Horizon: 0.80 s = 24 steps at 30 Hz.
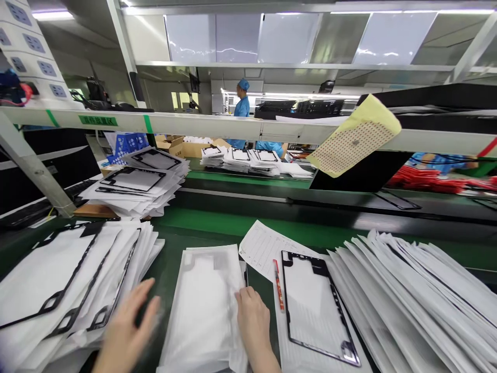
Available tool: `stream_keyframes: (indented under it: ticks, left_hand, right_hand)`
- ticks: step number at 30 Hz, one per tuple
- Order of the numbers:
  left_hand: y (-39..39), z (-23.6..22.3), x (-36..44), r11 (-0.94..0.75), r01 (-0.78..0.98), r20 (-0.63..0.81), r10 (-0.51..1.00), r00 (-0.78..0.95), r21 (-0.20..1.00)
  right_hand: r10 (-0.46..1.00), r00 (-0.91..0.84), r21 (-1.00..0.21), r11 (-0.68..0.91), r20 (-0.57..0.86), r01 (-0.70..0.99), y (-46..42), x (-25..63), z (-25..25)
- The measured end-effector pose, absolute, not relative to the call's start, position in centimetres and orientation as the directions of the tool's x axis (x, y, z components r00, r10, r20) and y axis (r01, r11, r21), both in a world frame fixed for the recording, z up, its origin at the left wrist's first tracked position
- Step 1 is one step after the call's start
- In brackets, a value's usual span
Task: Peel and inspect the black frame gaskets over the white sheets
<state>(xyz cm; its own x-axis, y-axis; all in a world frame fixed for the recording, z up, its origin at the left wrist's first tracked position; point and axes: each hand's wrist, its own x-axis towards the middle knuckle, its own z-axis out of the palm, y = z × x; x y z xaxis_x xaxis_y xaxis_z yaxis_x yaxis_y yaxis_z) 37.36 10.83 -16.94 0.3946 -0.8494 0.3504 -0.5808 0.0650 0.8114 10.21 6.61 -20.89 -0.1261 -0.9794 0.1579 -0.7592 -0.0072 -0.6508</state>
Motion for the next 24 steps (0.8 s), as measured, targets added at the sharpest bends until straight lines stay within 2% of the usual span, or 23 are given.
stream_keyframes:
  ticks: [2, 4, 7, 9, 12, 16, 20, 22, 24]
  left_hand:
    - [10.7, -20.0, 33.6, -0.057, -0.572, 0.196, -0.908, 0.371, 0.819]
    - [10.2, -22.4, 31.9, -0.132, -0.561, 0.118, -0.914, 0.388, 0.817]
    - [9.5, -24.0, 32.1, -0.107, -0.551, 0.160, -0.897, 0.413, 0.828]
    - [9.2, -23.9, 32.9, -0.038, -0.540, 0.246, -0.861, 0.445, 0.841]
    - [9.2, -22.6, 33.7, 0.099, -0.479, 0.374, -0.766, 0.522, 0.872]
    - [9.7, -20.4, 33.5, 0.248, -0.354, 0.419, -0.706, 0.571, 0.902]
    - [10.1, -18.9, 32.7, 0.280, -0.330, 0.426, -0.709, 0.562, 0.902]
    - [10.1, -18.1, 32.9, 0.294, -0.327, 0.435, -0.704, 0.561, 0.898]
    - [10.0, -16.8, 34.2, 0.260, -0.314, 0.405, -0.677, 0.615, 0.913]
  right_hand:
    - [-0.945, -0.106, -0.638, -0.124, 0.310, -0.760, 7.0, 10.3, -20.1]
    - [-0.915, -0.038, -0.638, -0.250, 0.402, -0.728, 7.7, 10.5, -18.7]
    - [-0.930, 0.171, -0.777, -0.366, 0.325, -0.513, 8.9, 11.1, -16.4]
    - [-0.946, 0.215, -0.900, -0.301, 0.241, -0.315, 9.2, 11.5, -15.7]
    - [-0.976, 0.177, -0.978, -0.150, 0.124, -0.142, 8.3, 11.4, -16.2]
    - [-0.984, 0.177, -0.995, -0.041, 0.024, -0.093, 6.3, 10.9, -18.5]
    - [-0.994, -0.108, -0.979, -0.011, -0.011, 0.202, 6.2, 12.9, -19.0]
    - [-0.981, -0.171, -0.942, 0.030, -0.093, 0.335, 6.7, 14.0, -18.3]
    - [-0.974, -0.189, -0.925, 0.043, -0.123, 0.378, 7.1, 14.1, -17.3]
